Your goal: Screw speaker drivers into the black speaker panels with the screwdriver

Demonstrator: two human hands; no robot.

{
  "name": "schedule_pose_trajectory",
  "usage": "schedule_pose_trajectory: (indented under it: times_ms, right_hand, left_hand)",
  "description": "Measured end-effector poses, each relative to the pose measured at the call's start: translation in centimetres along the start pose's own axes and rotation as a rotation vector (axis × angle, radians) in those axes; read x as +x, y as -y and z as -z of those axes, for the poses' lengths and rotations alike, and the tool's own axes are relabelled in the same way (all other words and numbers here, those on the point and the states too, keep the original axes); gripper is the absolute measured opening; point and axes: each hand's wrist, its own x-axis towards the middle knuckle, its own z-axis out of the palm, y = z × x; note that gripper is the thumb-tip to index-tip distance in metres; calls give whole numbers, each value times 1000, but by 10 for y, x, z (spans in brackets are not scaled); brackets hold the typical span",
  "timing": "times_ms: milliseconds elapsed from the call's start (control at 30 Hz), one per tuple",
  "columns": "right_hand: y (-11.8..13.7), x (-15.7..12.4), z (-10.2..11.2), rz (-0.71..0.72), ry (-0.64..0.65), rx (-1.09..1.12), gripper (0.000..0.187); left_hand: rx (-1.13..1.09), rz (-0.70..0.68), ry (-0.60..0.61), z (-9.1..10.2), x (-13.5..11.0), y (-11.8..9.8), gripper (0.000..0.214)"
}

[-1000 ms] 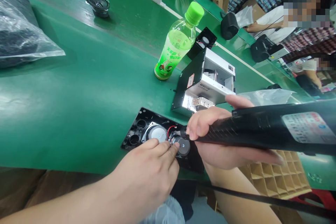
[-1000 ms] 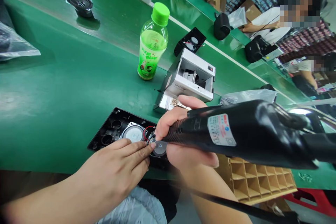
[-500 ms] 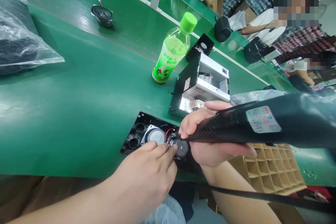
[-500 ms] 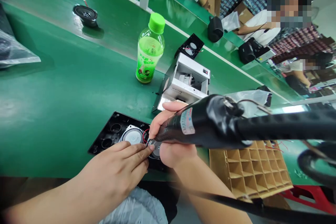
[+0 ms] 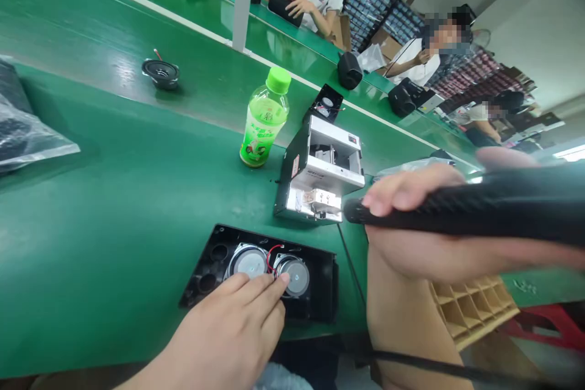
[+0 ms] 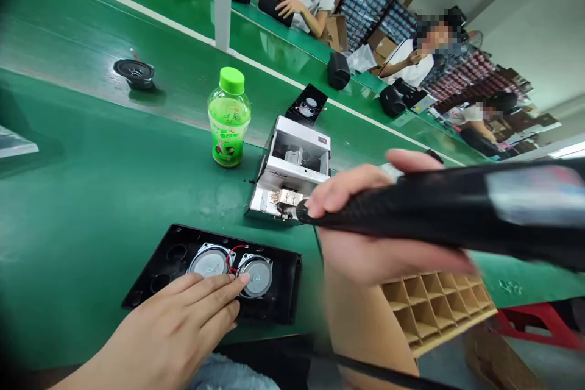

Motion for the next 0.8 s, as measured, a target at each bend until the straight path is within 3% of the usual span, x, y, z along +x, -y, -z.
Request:
schedule_pose_trajectory:
  times_ms: [100,167,267,367,500,633,800]
  right_hand:
    - [-24,1,-21,16,-3,2,60]
    - [-35,1,-28,25,19,1,67]
    - [-45,4,-29,161,-49,4,75]
    - [-49,7,-23,169,-50,25,73]
    - [-39,3,-14,44,26,70,68]
    - [-15,-4,-8,-110,42,69,59]
    - [15,-12,1,-111,24,66,47]
  left_hand:
    - [8,-3,-34,1,1,1,29]
    - [12,-12,-44,3,3,1,31]
    - [22,-12,-29,5,4,2,29]
    - [24,-19,13,3,2,2,26]
    - [-1,-18,19,1,1,1,24]
    - [-105,92,-58,9,8,-1,27]
    - [-259,192,-11,32,23,1,27]
